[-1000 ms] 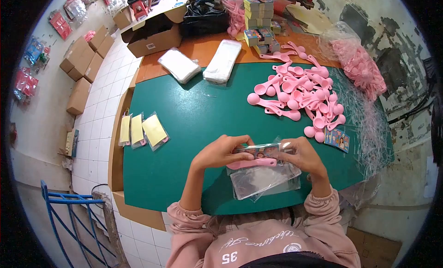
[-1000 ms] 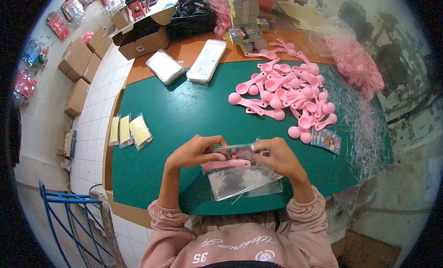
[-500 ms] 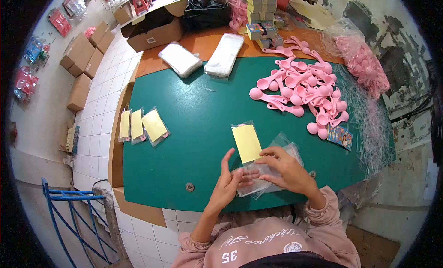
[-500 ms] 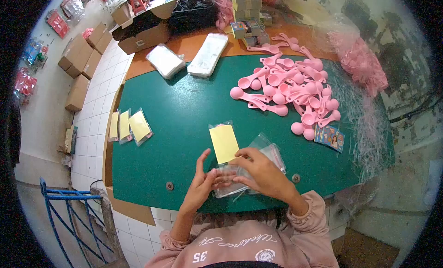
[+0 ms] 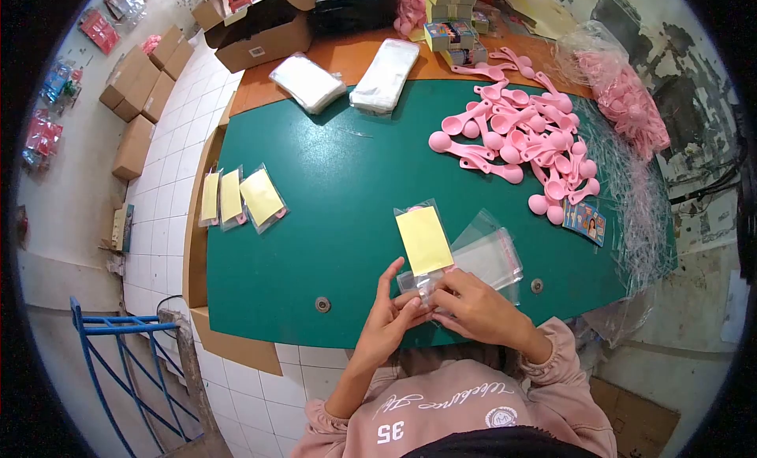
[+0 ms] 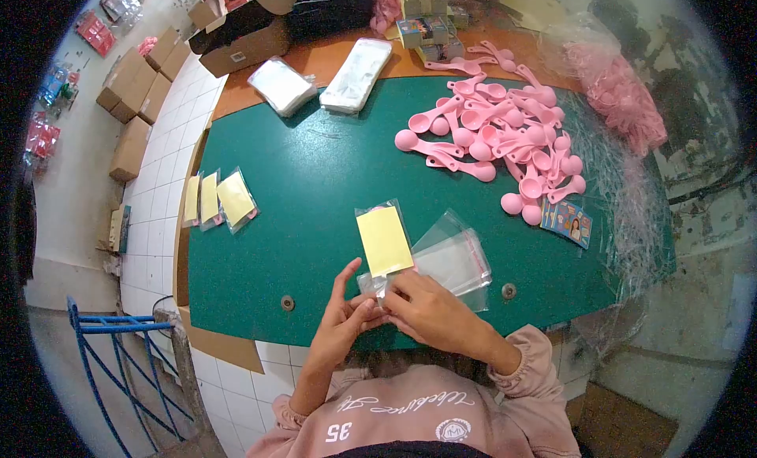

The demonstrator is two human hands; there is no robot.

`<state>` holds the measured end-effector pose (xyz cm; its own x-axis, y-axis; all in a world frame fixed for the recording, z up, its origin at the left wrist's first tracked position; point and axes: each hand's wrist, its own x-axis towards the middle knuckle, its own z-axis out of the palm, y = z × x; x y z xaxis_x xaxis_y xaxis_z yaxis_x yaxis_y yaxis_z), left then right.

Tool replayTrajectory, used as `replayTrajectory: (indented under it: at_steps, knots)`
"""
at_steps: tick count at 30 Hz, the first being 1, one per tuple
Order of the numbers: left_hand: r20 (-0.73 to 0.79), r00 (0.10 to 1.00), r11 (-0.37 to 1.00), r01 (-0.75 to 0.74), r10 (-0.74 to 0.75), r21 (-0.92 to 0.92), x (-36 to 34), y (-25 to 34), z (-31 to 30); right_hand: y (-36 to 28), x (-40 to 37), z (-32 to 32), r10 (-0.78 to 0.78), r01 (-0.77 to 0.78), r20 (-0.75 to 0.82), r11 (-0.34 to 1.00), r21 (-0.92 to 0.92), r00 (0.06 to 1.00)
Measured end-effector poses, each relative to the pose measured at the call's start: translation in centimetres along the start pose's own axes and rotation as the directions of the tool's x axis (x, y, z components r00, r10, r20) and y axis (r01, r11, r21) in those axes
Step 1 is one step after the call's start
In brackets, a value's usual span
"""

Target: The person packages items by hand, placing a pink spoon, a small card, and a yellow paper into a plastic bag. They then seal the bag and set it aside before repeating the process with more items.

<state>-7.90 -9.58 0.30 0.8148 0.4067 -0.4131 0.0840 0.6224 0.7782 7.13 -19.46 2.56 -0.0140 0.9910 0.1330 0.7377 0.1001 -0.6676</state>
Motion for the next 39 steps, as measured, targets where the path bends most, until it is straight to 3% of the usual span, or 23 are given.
replayTrajectory:
  at_steps: [2, 14, 17, 21, 23, 24, 26, 28, 29, 30, 32, 33, 34, 35, 37, 39]
  knots:
    - [0.006, 1.000, 1.000, -0.006, 0.006, -0.026, 0.0, -0.1, -0.1, -0.2, 0.2, 0.0, -0.087, 0.085, -0.045, 0.995, -0.051, 0.995]
    - [-0.014, 0.997, 0.996, -0.080, 0.079, -0.046, 0.5, 0.0, -0.1, -0.5, 0.5, 1.0, -0.117, 0.111, -0.038, 0.986, -0.127, 0.992]
    - [-0.038, 0.998, 0.998, -0.055, 0.057, 0.033, 0.7, 0.0, -0.3, -0.8, 0.6, 1.0, -0.201, 0.200, 0.018, 0.956, -0.215, 0.979]
    - [-0.101, 0.986, 0.985, -0.118, 0.132, 0.129, 1.0, -0.2, -0.2, -0.1, 0.5, 0.5, -0.216, 0.214, 0.003, 0.963, -0.162, 0.976]
    - [-0.109, 0.985, 0.985, -0.123, 0.137, 0.121, 1.1, -0.2, -0.3, 0.1, 0.2, -0.4, -0.209, 0.209, 0.070, 0.978, 0.003, 0.975]
    - [-0.158, 0.970, 0.974, -0.157, 0.183, 0.163, 1.3, -0.2, -0.5, 0.1, 0.0, -1.1, -0.210, 0.211, 0.070, 0.978, 0.002, 0.975]
    - [-0.200, 0.953, 0.961, -0.187, 0.228, 0.205, 1.4, 0.1, -1.0, 0.2, -0.7, -3.4, -0.213, 0.172, 0.154, 0.955, 0.243, 0.965]
    - [-0.118, 0.979, 0.956, -0.133, 0.169, 0.261, 1.2, 0.4, -1.5, 1.5, -2.4, -7.0, -0.021, -0.015, 0.082, 0.912, 0.409, 0.996]
    - [-0.113, 0.980, 0.952, -0.124, 0.161, 0.279, 1.1, 1.1, -1.1, 2.3, -3.7, -9.7, 0.011, -0.010, -0.003, 0.936, 0.352, 1.000]
    - [-0.110, 0.980, 0.951, -0.126, 0.163, 0.282, 1.1, 1.2, -1.3, 3.4, -5.5, -12.6, 0.076, -0.051, -0.033, 0.877, 0.478, 0.997]
    - [-0.118, 0.982, 0.963, -0.112, 0.144, 0.246, 1.1, 1.1, -1.4, 9.1, -10.2, -18.0, -0.019, 0.156, -0.272, 0.856, 0.492, 0.962]
    - [-0.100, 0.986, 0.962, -0.108, 0.137, 0.249, 1.0, 1.1, -1.3, 14.1, -12.6, -21.4, 0.015, 0.217, -0.256, 0.484, 0.848, 0.967]
    - [-0.108, 0.987, 0.962, -0.087, 0.119, 0.259, 1.0, 1.2, -1.1, 18.4, -14.9, -25.0, 0.605, -0.220, -0.525, 0.754, 0.618, 0.599]
    - [-0.117, 0.988, 0.961, -0.070, 0.105, 0.268, 0.9, 1.2, -0.9, 18.2, -16.3, -25.3, 0.610, -0.225, -0.538, 0.756, 0.614, 0.582]
    - [-0.106, 0.990, 0.965, -0.064, 0.093, 0.253, 0.7, 1.3, -0.5, 17.9, -17.5, -26.1, 0.666, -0.633, -0.569, 0.714, 0.298, 0.483]
    - [-0.116, 0.988, 0.969, -0.073, 0.103, 0.235, 1.0, 0.9, -0.8, 18.1, -17.5, -27.0, 0.674, -0.887, -0.621, 0.455, -0.076, 0.399]
